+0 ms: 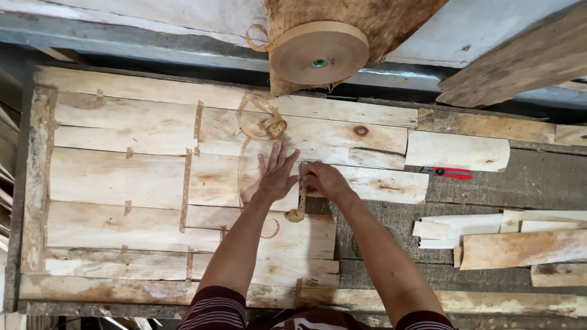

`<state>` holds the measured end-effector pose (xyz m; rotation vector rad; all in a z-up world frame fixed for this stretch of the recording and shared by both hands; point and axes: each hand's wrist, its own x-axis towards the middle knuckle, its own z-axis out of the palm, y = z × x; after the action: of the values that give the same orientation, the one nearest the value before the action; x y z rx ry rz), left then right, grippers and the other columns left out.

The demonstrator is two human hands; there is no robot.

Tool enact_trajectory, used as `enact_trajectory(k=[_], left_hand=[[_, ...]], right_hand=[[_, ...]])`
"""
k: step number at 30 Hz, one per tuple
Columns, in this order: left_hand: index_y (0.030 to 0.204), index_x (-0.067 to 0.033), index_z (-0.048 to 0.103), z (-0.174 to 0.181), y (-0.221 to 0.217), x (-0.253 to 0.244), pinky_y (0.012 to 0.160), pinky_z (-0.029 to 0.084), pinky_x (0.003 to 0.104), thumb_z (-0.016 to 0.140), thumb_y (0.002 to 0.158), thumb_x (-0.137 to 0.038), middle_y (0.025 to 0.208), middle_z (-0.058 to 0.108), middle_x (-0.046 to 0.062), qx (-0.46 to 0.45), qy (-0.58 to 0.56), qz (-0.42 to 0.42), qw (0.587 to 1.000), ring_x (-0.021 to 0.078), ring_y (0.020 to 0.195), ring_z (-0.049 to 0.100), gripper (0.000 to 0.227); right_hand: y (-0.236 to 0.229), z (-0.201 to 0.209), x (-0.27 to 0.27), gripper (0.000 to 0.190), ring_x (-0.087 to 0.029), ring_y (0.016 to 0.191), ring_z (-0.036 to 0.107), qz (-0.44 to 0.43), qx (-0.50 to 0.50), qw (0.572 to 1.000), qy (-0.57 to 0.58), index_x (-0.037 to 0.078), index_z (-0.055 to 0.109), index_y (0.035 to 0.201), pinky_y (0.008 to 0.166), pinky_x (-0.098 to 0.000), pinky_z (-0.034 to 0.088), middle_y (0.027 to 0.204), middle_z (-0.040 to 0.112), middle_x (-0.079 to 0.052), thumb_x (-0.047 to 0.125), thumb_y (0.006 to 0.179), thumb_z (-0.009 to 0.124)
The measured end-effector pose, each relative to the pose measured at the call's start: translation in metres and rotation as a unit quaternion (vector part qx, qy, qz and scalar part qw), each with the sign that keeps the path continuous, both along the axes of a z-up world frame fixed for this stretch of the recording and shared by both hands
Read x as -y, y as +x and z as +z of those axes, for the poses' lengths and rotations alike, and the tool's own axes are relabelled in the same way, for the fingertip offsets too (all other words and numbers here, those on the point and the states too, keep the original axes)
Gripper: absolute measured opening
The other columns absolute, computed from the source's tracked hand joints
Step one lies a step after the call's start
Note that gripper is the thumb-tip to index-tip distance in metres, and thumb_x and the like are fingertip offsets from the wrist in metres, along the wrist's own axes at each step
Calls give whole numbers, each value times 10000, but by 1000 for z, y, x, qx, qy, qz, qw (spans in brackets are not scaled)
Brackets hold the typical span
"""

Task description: Gluing and aligning thin wood bark strips onto a flat surface

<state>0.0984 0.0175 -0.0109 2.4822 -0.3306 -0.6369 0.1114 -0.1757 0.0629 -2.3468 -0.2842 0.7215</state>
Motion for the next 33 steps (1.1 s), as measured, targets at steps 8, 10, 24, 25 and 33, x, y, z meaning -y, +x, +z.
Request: enact_trajectory(k=[8,10,24,25,33], left_hand=[[1623,-326,219,4,-1,3,1207,-97,671,608,973,-509,1735,-55,40,6,-7,26,1000,292,1596,-86,779],[1623,-329,221,3,-2,2,1213,-96,667,610,965,-474,1737,-55,34,-1,-3,27,1000,287,1600,-83,778],[1643,-313,178,-1,-2,-1,1205,-122,655,528,1015,-206,1741,-92,44,9,-32,22,999,276,1594,-131,728],[1643,-313,178,-1,-2,-1,1205,-122,655,528,1015,-206,1741,-92,44,9,-32,22,999,276,1594,-131,728],[1630,-305,249,-7,-2,3,1207,-125,653,527,1041,-324,1743,-53,36,13,-26,39,999,272,1597,-107,651]], right_hand=[[14,-23,-5,117,-375,951,650,6,38,999,25,45,647,961,842,-469,510,987,682,-169,146,921,691],[17,-30,-5,123,-383,961,643,15,67,997,32,35,641,945,843,-476,505,985,677,-177,143,920,696],[34,-39,-14,143,-387,888,719,-49,37,998,-10,71,629,1055,767,-487,555,929,744,-183,176,965,665],[34,-40,-14,143,-387,888,719,-49,36,998,-9,71,629,1055,767,-487,555,929,744,-183,176,965,665],[35,-44,-16,147,-383,886,723,-63,25,997,-34,78,637,1062,770,-485,563,933,749,-175,190,968,656]])
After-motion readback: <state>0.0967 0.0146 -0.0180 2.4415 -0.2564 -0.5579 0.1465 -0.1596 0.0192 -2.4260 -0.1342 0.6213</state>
